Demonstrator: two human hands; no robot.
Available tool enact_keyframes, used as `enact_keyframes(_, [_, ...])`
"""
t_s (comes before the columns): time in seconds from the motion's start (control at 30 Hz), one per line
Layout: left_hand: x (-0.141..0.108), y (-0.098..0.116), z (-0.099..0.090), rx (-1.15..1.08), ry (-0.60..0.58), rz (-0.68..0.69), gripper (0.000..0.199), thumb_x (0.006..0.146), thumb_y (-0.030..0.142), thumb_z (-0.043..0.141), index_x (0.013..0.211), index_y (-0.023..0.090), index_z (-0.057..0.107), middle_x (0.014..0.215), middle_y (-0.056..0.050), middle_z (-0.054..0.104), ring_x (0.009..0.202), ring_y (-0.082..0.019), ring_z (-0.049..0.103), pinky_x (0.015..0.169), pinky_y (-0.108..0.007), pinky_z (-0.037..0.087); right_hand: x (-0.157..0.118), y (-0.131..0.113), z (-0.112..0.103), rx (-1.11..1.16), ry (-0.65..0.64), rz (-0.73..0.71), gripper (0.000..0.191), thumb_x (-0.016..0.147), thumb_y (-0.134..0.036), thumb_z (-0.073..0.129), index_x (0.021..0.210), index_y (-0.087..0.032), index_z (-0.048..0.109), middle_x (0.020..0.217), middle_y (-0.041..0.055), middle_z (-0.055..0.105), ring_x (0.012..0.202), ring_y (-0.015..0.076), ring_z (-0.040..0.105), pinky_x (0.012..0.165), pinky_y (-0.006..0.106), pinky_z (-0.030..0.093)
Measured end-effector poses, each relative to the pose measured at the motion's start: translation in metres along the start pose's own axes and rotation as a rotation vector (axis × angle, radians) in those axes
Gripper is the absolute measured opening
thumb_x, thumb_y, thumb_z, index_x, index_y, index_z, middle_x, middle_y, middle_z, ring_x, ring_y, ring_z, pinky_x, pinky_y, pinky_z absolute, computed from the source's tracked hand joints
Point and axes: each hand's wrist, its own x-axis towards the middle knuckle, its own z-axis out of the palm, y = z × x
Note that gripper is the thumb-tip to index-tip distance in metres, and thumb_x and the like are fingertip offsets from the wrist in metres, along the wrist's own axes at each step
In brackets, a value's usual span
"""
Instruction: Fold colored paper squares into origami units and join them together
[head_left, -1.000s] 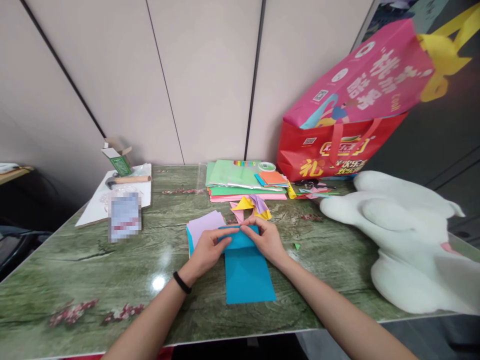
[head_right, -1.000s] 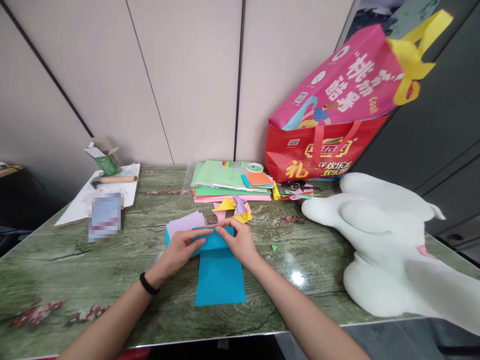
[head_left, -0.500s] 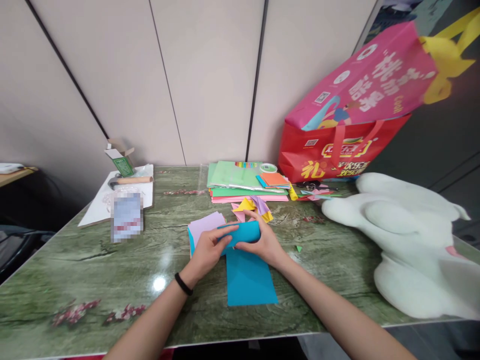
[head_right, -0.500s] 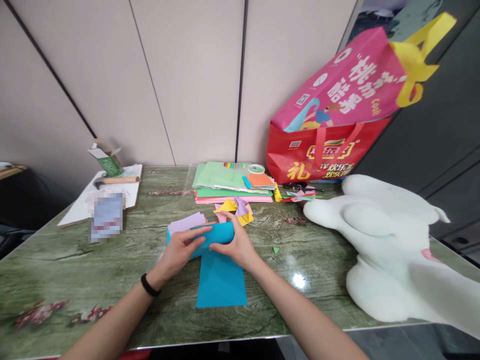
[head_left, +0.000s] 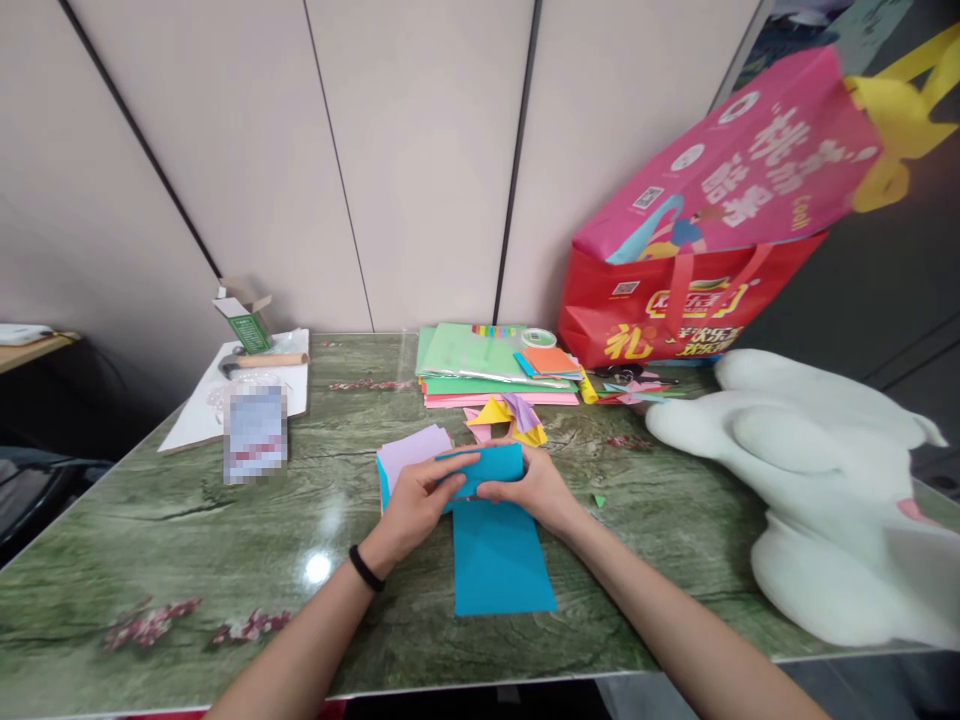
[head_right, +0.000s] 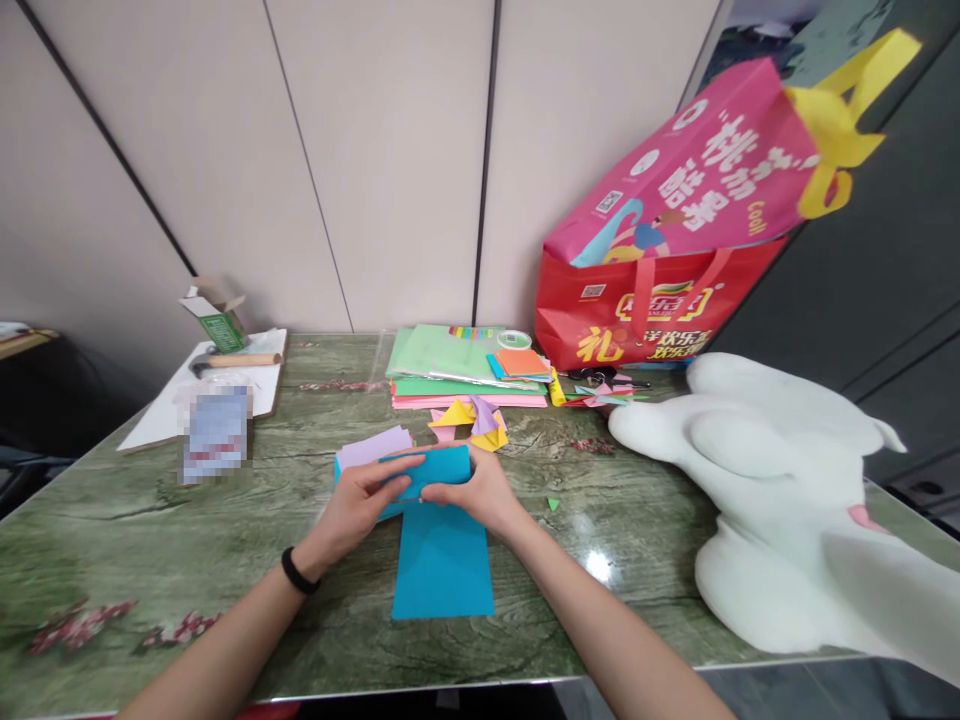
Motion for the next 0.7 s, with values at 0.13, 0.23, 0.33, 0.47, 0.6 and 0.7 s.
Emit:
enact_keyframes(0.13, [0.0, -0.0001, 0.0019, 0.056, 0.028, 0.015, 0.027, 0.083, 0.022, 0.055, 0.106, 0.025, 0.068, 0.115, -0.002, 0.066, 0.108, -0.023, 0.059, 0.096, -0.038, 0.044, 0.0003, -0.0016, 0.0009, 0.017, 0.024, 0.036, 0.042, 0.049, -0.03, 0.081, 0.082, -0.018, 0.058, 0.061, -0.0018, 0.066, 0.051, 0.0166, 0.062, 0.047, 0.028, 0.051])
enact_keyframes(0.23, [0.0003, 0.0005, 0.0011, 0.059, 0.023, 0.015, 0.028, 0.083, 0.021, 0.054, 0.107, 0.025, 0.068, 0.116, -0.002, 0.065, 0.108, -0.023, 0.059, 0.096, -0.038, 0.044, 0.0007, 0.0003, 0.0013, 0.029, -0.005, 0.051, 0.038, 0.049, -0.031, 0.081, 0.074, -0.018, 0.056, 0.057, -0.002, 0.065, 0.046, 0.0157, 0.06, 0.044, 0.027, 0.049])
enact_keyframes(0.33, [0.0011, -0.0005, -0.0016, 0.028, 0.022, -0.011, 0.029, 0.082, 0.024, 0.056, 0.108, 0.024, 0.067, 0.115, -0.003, 0.065, 0.106, -0.023, 0.06, 0.093, -0.038, 0.047, 0.0002, -0.0001, 0.0012, 0.064, -0.038, 0.042, 0.038, 0.051, -0.031, 0.081, 0.078, -0.018, 0.057, 0.06, -0.0009, 0.067, 0.051, 0.0174, 0.064, 0.049, 0.028, 0.052])
enact_keyframes(0.47, [0.0025, -0.0028, -0.0041, 0.005, 0.023, -0.017, 0.03, 0.081, 0.027, 0.057, 0.11, 0.023, 0.066, 0.117, -0.004, 0.064, 0.11, -0.024, 0.058, 0.096, -0.038, 0.045, -0.0013, -0.0051, 0.0013, 0.085, -0.04, 0.003, 0.04, 0.054, -0.031, 0.079, 0.085, -0.019, 0.058, 0.065, -0.001, 0.069, 0.059, 0.0196, 0.068, 0.055, 0.03, 0.055])
enact_keyframes(0.6, [0.0025, -0.0037, -0.0046, 0.021, 0.035, -0.034, 0.031, 0.081, 0.029, 0.057, 0.11, 0.022, 0.066, 0.118, -0.004, 0.064, 0.112, -0.024, 0.057, 0.096, -0.037, 0.044, -0.0011, -0.0076, 0.001, 0.082, -0.035, 0.007, 0.039, 0.054, -0.03, 0.08, 0.084, -0.017, 0.058, 0.066, -0.0017, 0.069, 0.06, 0.0191, 0.068, 0.055, 0.028, 0.055])
enact_keyframes(0.7, [0.0022, -0.0058, -0.0051, 0.013, 0.037, -0.045, 0.032, 0.081, 0.029, 0.058, 0.11, 0.022, 0.066, 0.116, -0.004, 0.065, 0.111, -0.024, 0.057, 0.095, -0.036, 0.045, 0.0005, -0.0063, -0.0002, 0.109, -0.06, 0.052, 0.037, 0.053, -0.03, 0.08, 0.08, -0.016, 0.06, 0.063, -0.0009, 0.069, 0.059, 0.0193, 0.068, 0.055, 0.028, 0.055])
